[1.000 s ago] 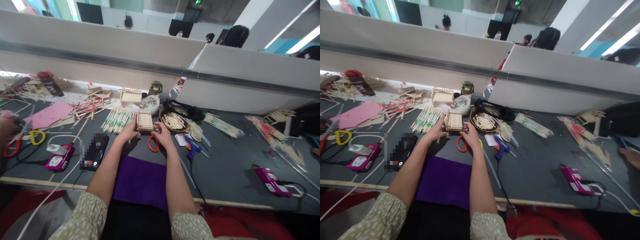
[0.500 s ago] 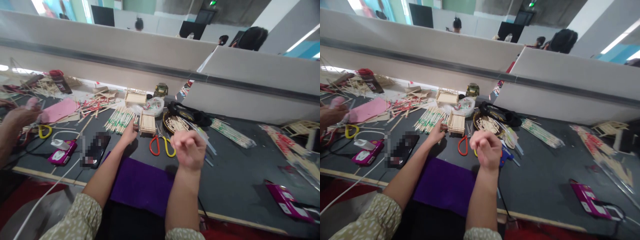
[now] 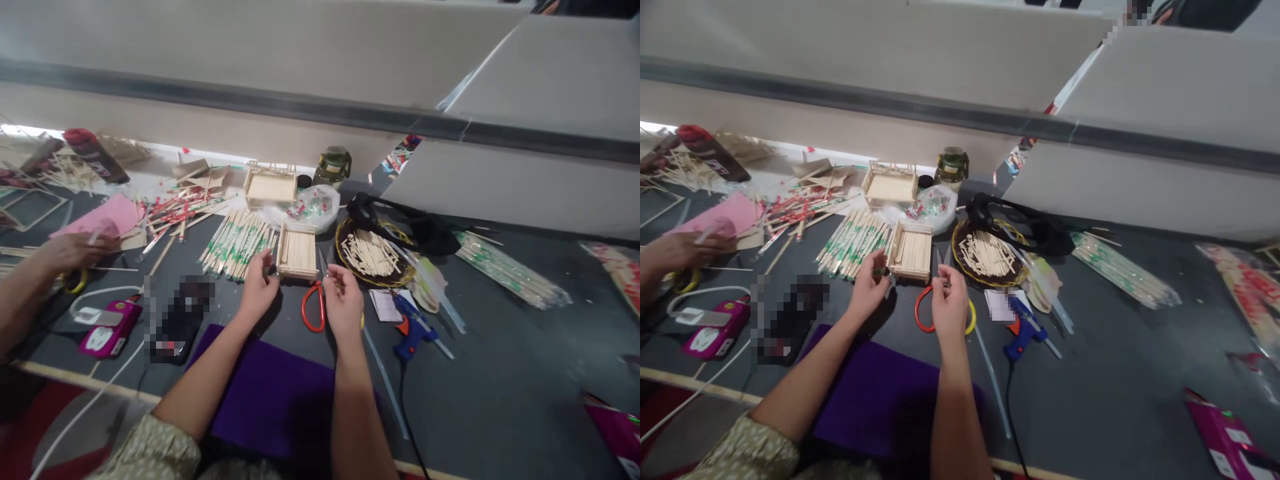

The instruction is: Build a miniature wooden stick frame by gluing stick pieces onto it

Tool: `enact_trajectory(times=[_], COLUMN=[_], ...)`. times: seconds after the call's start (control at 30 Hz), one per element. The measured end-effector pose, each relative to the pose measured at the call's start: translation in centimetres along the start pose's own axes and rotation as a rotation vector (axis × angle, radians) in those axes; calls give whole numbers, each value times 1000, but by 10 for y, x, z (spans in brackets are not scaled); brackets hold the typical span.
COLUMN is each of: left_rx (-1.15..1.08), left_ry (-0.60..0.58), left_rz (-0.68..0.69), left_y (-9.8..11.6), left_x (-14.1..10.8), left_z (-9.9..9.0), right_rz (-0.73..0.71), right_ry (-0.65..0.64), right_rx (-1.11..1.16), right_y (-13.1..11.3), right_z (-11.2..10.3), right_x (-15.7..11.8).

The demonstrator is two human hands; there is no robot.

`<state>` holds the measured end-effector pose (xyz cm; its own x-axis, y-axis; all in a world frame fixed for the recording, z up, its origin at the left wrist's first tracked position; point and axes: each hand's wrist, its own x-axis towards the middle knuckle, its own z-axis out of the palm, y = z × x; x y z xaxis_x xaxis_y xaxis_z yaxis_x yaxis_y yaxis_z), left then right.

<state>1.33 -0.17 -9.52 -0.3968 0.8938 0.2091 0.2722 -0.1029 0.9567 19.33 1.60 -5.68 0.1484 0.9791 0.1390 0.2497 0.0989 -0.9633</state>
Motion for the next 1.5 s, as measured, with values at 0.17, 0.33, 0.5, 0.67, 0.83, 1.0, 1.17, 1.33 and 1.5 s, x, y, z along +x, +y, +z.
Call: enact_trajectory(times=[0.17, 0.33, 0.5, 0.67, 0.83, 1.0, 1.17, 1.33, 1.5], left_rx=[-121, -314, -488, -465, -396, -400, -504, -578, -625], left_ry=[-83, -140, 39, 112, 75, 117, 169, 160, 154], left_rz=[-175, -401, -463, -521, -523, -535, -492, -511, -528], left_y=[16, 38, 47, 51, 52, 47, 46, 44, 40], left_x=[-11, -17, -15, -12, -12, -12, -9, -7, -6], left_z=[4, 4, -1, -6, -9, -7, 0, 1, 1], right_rz=[89, 115, 151, 215, 197, -31, -272, -537, -758], right_ry=[-85, -156, -286, -356, -424, -378, -354, -465, -607], right_rx=[12, -39, 5, 68, 54, -88, -114, -269, -345], right_y=[25, 19, 7, 1, -5, -7, -12, -24, -30], right_z=[10, 7, 6, 11, 7, -1, 2, 20, 41], right_x=[-2, -11, -24, -34, -32, -22, -7, 25, 56])
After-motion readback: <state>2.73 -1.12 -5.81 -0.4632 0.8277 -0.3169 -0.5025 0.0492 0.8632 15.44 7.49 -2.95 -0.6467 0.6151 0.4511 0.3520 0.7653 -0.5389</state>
